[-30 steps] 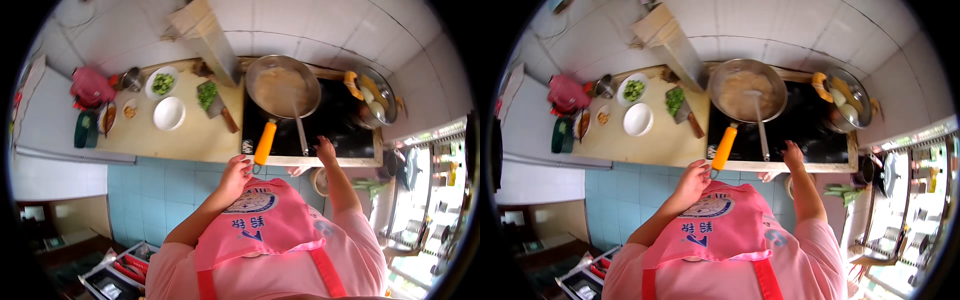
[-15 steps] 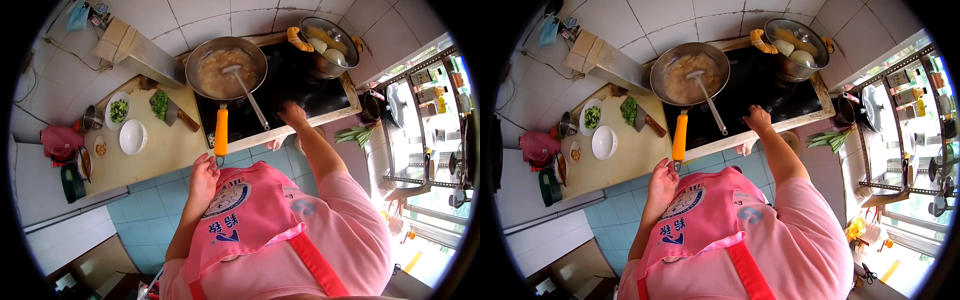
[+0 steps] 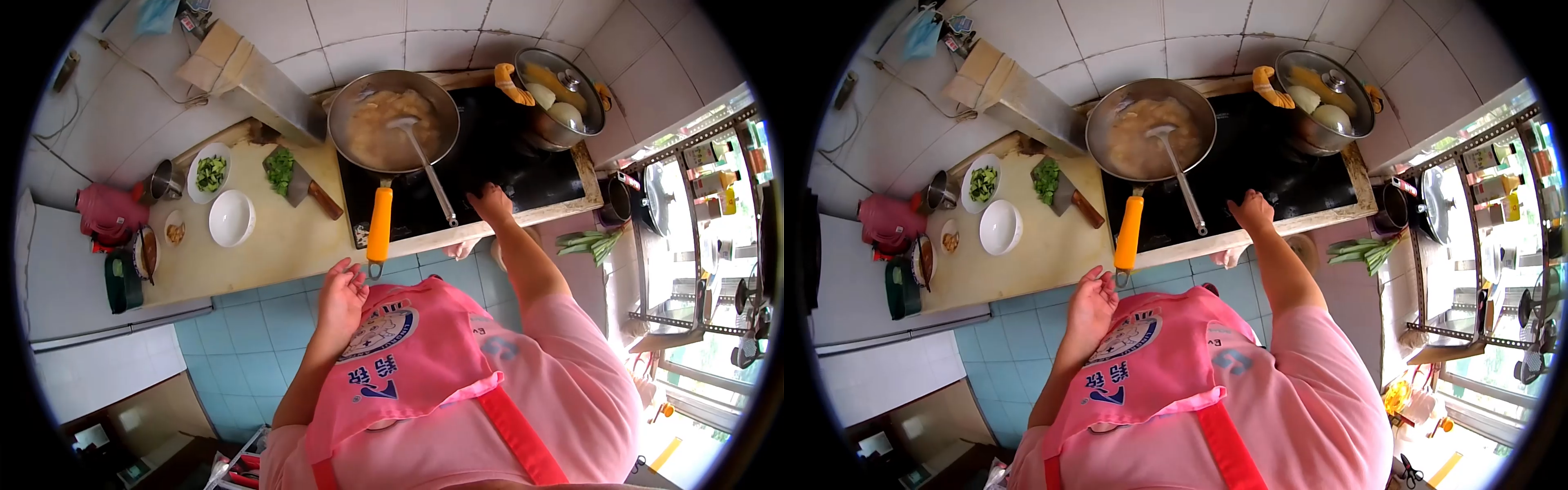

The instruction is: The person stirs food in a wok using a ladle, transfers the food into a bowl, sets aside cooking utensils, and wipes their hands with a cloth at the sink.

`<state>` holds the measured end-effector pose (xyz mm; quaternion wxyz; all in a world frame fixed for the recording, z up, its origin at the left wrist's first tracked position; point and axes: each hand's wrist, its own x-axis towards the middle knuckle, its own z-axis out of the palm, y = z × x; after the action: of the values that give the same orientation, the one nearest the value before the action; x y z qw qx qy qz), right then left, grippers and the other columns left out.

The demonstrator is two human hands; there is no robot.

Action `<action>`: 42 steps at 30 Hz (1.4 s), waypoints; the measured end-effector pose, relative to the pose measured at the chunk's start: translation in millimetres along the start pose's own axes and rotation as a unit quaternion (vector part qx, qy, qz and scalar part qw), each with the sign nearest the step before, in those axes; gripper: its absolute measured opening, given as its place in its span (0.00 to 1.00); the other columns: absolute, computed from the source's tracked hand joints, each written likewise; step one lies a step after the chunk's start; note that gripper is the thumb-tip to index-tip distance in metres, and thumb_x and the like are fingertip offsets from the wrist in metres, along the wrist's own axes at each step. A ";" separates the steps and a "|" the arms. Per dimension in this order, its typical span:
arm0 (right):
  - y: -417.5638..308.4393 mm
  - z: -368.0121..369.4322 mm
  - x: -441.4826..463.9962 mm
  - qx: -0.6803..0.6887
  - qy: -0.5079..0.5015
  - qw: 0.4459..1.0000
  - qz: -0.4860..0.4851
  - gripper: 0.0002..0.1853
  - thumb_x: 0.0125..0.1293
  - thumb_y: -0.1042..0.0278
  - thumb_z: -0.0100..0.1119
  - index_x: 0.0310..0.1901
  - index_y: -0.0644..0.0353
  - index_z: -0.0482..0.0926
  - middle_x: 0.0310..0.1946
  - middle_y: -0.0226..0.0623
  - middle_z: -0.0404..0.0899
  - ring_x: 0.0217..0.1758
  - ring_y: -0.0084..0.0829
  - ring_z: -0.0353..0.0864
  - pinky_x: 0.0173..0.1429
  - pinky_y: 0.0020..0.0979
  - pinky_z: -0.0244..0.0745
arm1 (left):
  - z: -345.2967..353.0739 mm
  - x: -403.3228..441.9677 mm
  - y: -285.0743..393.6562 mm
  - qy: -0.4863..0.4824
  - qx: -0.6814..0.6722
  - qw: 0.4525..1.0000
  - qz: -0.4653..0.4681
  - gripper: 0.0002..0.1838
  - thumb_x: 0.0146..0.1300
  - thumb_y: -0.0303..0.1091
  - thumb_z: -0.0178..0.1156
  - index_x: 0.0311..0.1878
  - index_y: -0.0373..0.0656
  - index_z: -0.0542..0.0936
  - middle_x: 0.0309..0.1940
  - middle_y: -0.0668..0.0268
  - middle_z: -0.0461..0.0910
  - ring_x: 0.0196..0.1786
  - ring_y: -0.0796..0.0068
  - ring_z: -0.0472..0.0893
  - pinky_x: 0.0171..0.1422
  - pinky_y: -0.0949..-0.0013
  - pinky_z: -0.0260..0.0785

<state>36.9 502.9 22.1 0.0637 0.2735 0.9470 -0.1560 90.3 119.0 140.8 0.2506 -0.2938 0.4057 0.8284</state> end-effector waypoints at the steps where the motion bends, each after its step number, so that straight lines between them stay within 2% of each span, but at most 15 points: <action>1: -1.0 -0.2 -0.5 0.001 0.006 1.000 0.008 0.29 0.56 0.41 0.60 0.45 0.63 0.75 0.45 0.50 0.78 0.50 0.48 0.79 0.53 0.42 0.76 | 0.2 0.2 0.3 0.001 0.001 1.000 -0.001 0.20 0.62 0.28 0.50 0.58 0.46 0.68 0.46 0.67 0.74 0.44 0.77 0.73 0.49 0.69 0.66; 11: -0.8 -5.5 -0.5 0.018 0.011 0.999 0.031 0.28 0.57 0.42 0.61 0.43 0.62 0.76 0.46 0.51 0.78 0.50 0.49 0.79 0.53 0.42 0.75 | 4.1 8.4 9.2 -0.043 0.038 0.998 0.000 0.16 0.63 0.32 0.51 0.55 0.46 0.70 0.47 0.66 0.75 0.47 0.75 0.74 0.49 0.67 0.67; 13: 1.5 -4.1 0.9 0.105 0.105 0.989 -0.003 0.26 0.57 0.43 0.62 0.40 0.64 0.76 0.43 0.51 0.79 0.45 0.49 0.80 0.49 0.41 0.76 | 9.6 25.9 12.5 -0.068 0.055 0.996 -0.024 0.16 0.64 0.35 0.52 0.54 0.45 0.71 0.46 0.64 0.76 0.46 0.73 0.75 0.48 0.66 0.68; 14: -10.7 -15.2 -7.5 0.238 0.064 0.969 -0.021 0.26 0.60 0.43 0.61 0.38 0.65 0.75 0.35 0.44 0.80 0.31 0.38 0.80 0.37 0.35 0.78 | 11.9 40.4 15.6 -0.093 0.070 0.992 -0.047 0.16 0.64 0.37 0.53 0.53 0.44 0.72 0.45 0.63 0.76 0.45 0.72 0.75 0.48 0.66 0.68; 16: -46.5 -53.2 -46.8 0.424 -0.039 0.905 0.011 0.26 0.61 0.44 0.62 0.40 0.65 0.73 0.32 0.41 0.81 0.26 0.30 0.81 0.26 0.28 0.75 | 11.5 64.9 16.2 -0.135 0.091 0.985 -0.054 0.17 0.66 0.42 0.53 0.53 0.42 0.73 0.46 0.60 0.78 0.47 0.67 0.77 0.50 0.64 0.70; 18: -70.8 -73.0 -74.8 0.495 -0.071 0.866 -0.015 0.25 0.62 0.47 0.62 0.43 0.64 0.72 0.31 0.38 0.80 0.24 0.22 0.79 0.22 0.23 0.72 | 29.8 75.0 20.3 -0.197 0.116 0.963 -0.143 0.20 0.67 0.45 0.52 0.55 0.41 0.71 0.49 0.56 0.78 0.52 0.62 0.78 0.53 0.61 0.72; 19: -76.2 -73.2 -79.8 0.507 -0.099 0.855 -0.033 0.26 0.62 0.49 0.63 0.48 0.64 0.69 0.33 0.39 0.80 0.25 0.24 0.79 0.23 0.24 0.74 | 39.0 75.2 21.9 -0.200 0.131 0.958 -0.157 0.24 0.67 0.48 0.52 0.59 0.43 0.69 0.53 0.53 0.77 0.56 0.58 0.77 0.55 0.56 0.73; 24: -103.2 -84.7 -88.6 0.444 -0.099 0.890 -0.023 0.28 0.60 0.56 0.66 0.52 0.65 0.64 0.34 0.41 0.79 0.25 0.25 0.80 0.23 0.26 0.77 | 63.6 70.3 25.2 -0.189 0.173 0.952 -0.166 0.24 0.67 0.50 0.52 0.62 0.49 0.66 0.52 0.54 0.77 0.55 0.59 0.78 0.52 0.55 0.74; 30: -101.6 -83.9 -83.4 0.421 -0.105 0.901 -0.022 0.24 0.62 0.62 0.63 0.53 0.65 0.64 0.34 0.41 0.79 0.24 0.26 0.80 0.22 0.27 0.76 | 65.2 68.8 25.9 -0.174 0.204 0.953 -0.140 0.22 0.68 0.49 0.53 0.60 0.50 0.68 0.50 0.59 0.79 0.47 0.69 0.81 0.41 0.66 0.77; 32: -95.4 -78.4 -77.2 0.425 -0.066 0.902 -0.032 0.18 0.64 0.69 0.57 0.52 0.65 0.65 0.34 0.40 0.78 0.23 0.26 0.78 0.20 0.28 0.75 | 64.2 70.7 26.1 -0.177 0.209 0.952 -0.138 0.22 0.68 0.48 0.54 0.60 0.50 0.68 0.49 0.61 0.79 0.46 0.71 0.81 0.38 0.68 0.77; 34: -90.0 -77.3 -75.7 0.382 -0.044 0.922 -0.037 0.15 0.66 0.70 0.52 0.51 0.64 0.66 0.32 0.40 0.79 0.25 0.29 0.79 0.24 0.30 0.75 | 59.7 76.3 24.0 -0.186 0.199 0.953 -0.137 0.21 0.68 0.47 0.54 0.59 0.50 0.68 0.48 0.61 0.79 0.46 0.71 0.81 0.39 0.68 0.77; 36: -81.5 -67.2 -70.2 0.276 0.133 0.939 -0.159 0.14 0.66 0.70 0.51 0.50 0.65 0.67 0.29 0.42 0.78 0.29 0.31 0.80 0.31 0.33 0.74 | 58.7 76.0 24.9 -0.194 0.190 0.953 -0.137 0.20 0.68 0.47 0.54 0.58 0.49 0.68 0.48 0.61 0.79 0.47 0.70 0.81 0.39 0.67 0.77; 37: -75.3 -63.1 -70.2 0.298 0.139 0.932 -0.153 0.12 0.67 0.71 0.51 0.49 0.65 0.68 0.27 0.42 0.77 0.30 0.31 0.78 0.35 0.33 0.72 | 60.0 75.9 25.0 -0.182 0.185 0.957 -0.130 0.19 0.68 0.46 0.55 0.56 0.49 0.68 0.48 0.62 0.79 0.47 0.70 0.81 0.39 0.67 0.77; 40: -74.4 -77.1 -80.3 0.354 0.145 0.915 -0.131 0.11 0.68 0.70 0.51 0.48 0.65 0.68 0.28 0.40 0.77 0.29 0.29 0.77 0.35 0.30 0.71 | 65.5 76.4 28.2 -0.166 0.180 0.962 -0.117 0.17 0.68 0.46 0.55 0.53 0.50 0.68 0.47 0.62 0.79 0.48 0.69 0.80 0.39 0.66 0.77; 42: -72.8 -86.2 -84.4 0.369 0.147 0.910 -0.121 0.11 0.65 0.73 0.55 0.45 0.66 0.68 0.27 0.44 0.78 0.29 0.35 0.79 0.36 0.31 0.73 | 70.2 78.5 31.5 -0.163 0.181 0.964 -0.107 0.16 0.68 0.46 0.55 0.52 0.50 0.68 0.48 0.62 0.79 0.48 0.69 0.80 0.39 0.65 0.77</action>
<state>65.8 431.0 139.7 -0.2008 0.1810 0.8462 -0.4591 -5.3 173.2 138.1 0.4497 -0.1466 0.4688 0.7460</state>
